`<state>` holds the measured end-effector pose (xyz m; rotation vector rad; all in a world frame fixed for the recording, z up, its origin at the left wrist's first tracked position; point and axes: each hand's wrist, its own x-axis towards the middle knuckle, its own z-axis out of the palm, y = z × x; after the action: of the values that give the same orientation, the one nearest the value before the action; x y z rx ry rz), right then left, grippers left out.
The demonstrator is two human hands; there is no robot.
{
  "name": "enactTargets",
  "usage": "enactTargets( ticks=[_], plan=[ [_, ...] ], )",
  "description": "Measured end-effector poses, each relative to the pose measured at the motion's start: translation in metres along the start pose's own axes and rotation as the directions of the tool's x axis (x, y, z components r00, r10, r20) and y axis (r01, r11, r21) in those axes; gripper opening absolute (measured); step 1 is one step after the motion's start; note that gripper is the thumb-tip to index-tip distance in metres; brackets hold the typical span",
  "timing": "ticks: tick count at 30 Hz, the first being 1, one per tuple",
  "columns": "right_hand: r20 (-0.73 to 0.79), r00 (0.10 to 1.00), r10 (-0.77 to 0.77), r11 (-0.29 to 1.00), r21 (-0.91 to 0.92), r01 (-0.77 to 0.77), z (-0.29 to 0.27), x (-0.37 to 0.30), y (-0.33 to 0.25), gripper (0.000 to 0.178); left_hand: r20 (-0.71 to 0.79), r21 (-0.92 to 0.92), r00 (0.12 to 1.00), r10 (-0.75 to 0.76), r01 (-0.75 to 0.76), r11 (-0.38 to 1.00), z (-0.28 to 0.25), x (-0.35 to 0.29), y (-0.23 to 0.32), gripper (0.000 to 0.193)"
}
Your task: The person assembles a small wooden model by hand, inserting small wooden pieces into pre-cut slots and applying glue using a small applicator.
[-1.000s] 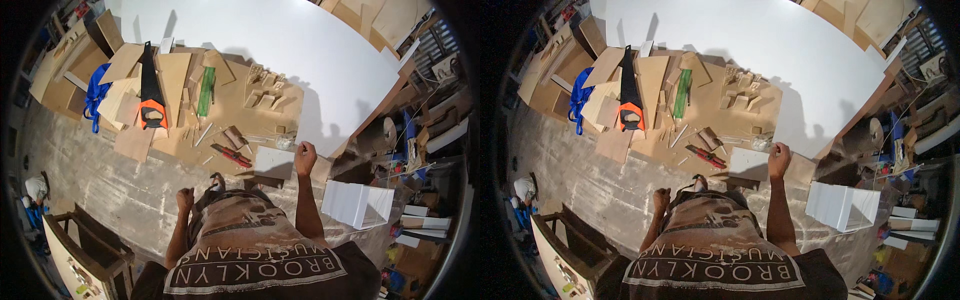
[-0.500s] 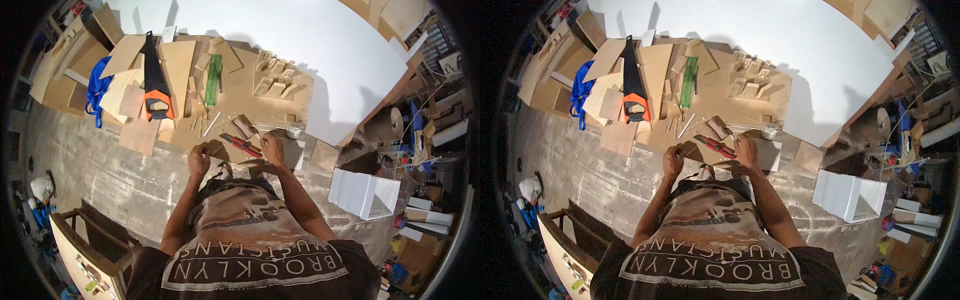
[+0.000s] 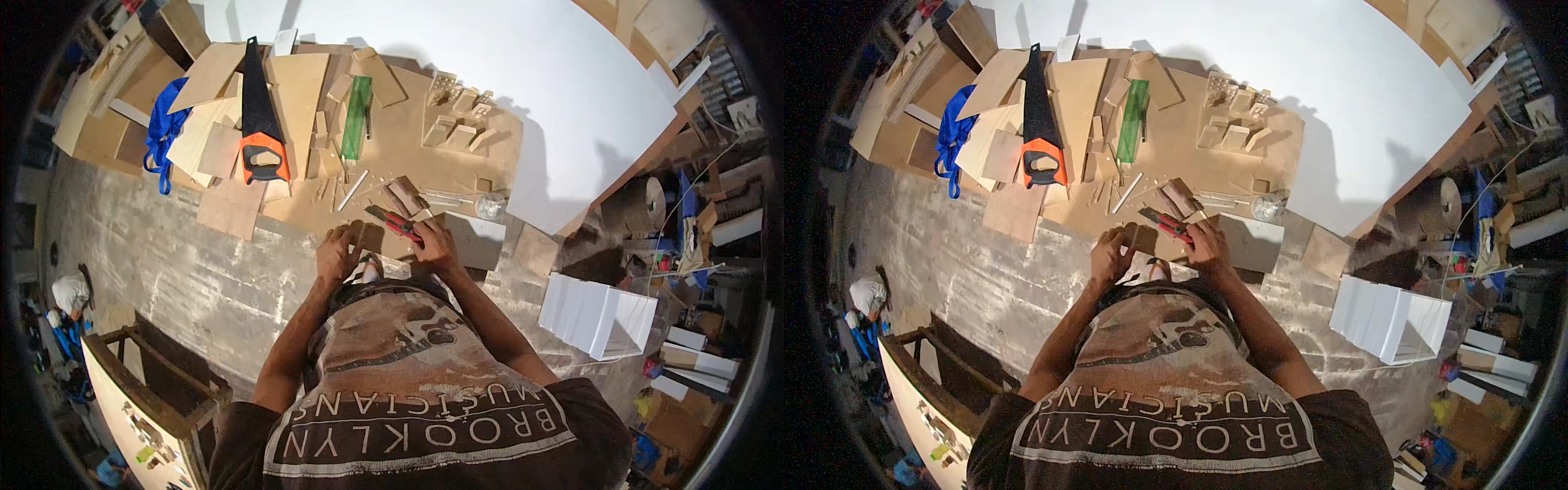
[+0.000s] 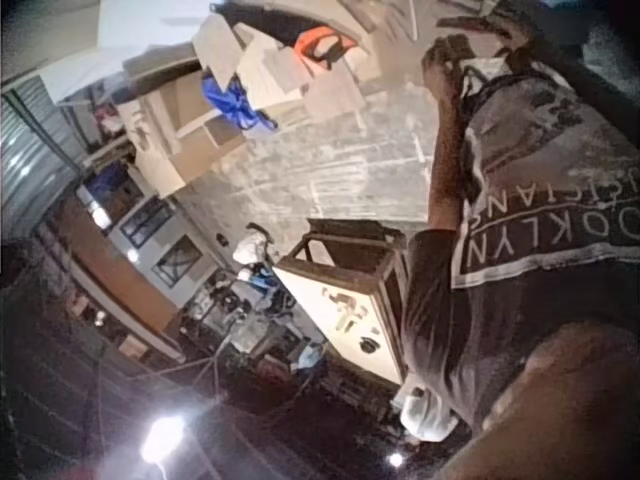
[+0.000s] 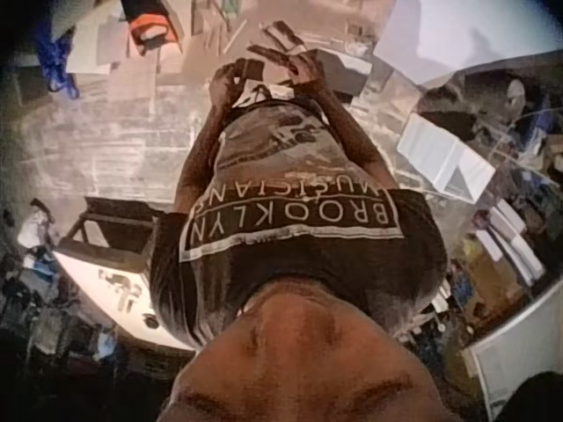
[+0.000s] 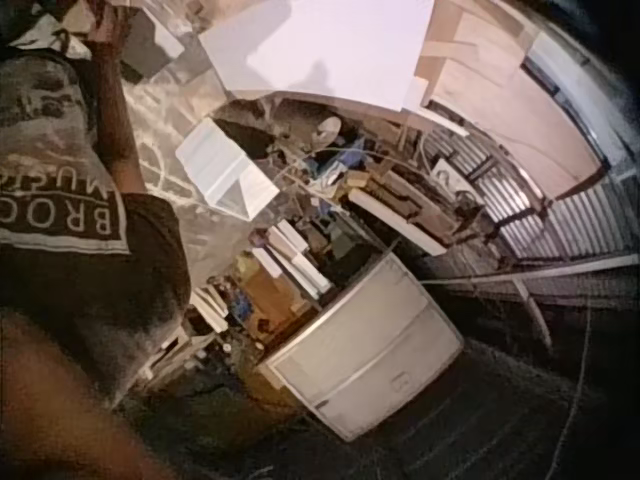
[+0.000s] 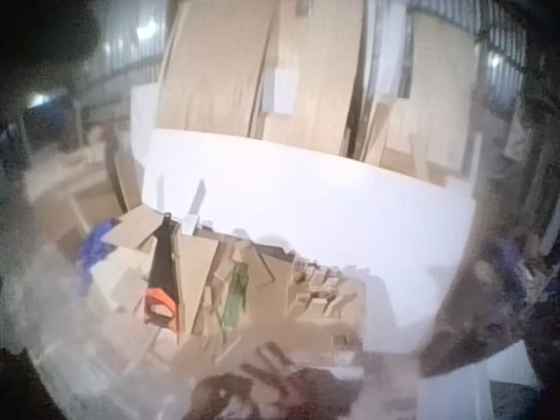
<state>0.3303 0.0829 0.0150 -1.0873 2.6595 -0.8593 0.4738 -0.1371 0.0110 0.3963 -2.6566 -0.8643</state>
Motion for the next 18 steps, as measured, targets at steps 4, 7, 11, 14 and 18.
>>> enactTargets(
  ticks=[4, 7, 11, 14, 18],
  plan=[
    [0.078, 0.997, 0.028, 0.997, 0.064, -0.033, -0.004, 0.01, 0.004, 0.025, 0.076, 0.049, 0.997, 0.001, -0.005, 0.999, 0.01, 0.01, -0.005, 0.026],
    [0.022, 0.999, -0.045, 0.996, 0.083, 0.043, -0.028, 0.015, 0.011, 0.019, 0.04, 0.025, 0.999, 0.014, -0.015, 1.0, 0.015, 0.014, -0.004, 0.025],
    [-0.125, 0.988, 0.088, 0.979, 0.192, -0.063, -0.045, 0.002, 0.041, 0.01, 0.064, -0.001, 0.996, -0.063, 0.063, 0.998, 0.021, 0.012, 0.023, 0.022],
    [-0.032, 0.999, 0.04, 0.988, 0.151, -0.034, -0.046, -0.005, 0.036, 0.022, 0.153, -0.107, 0.988, 0.027, -0.011, 0.994, 0.036, 0.0, 0.039, 0.021],
    [0.151, 0.984, -0.09, 0.995, -0.037, 0.097, -0.038, -0.018, 0.029, 0.039, 0.223, -0.148, 0.968, 0.115, -0.083, 0.986, 0.056, -0.007, 0.06, 0.023]
  ],
)
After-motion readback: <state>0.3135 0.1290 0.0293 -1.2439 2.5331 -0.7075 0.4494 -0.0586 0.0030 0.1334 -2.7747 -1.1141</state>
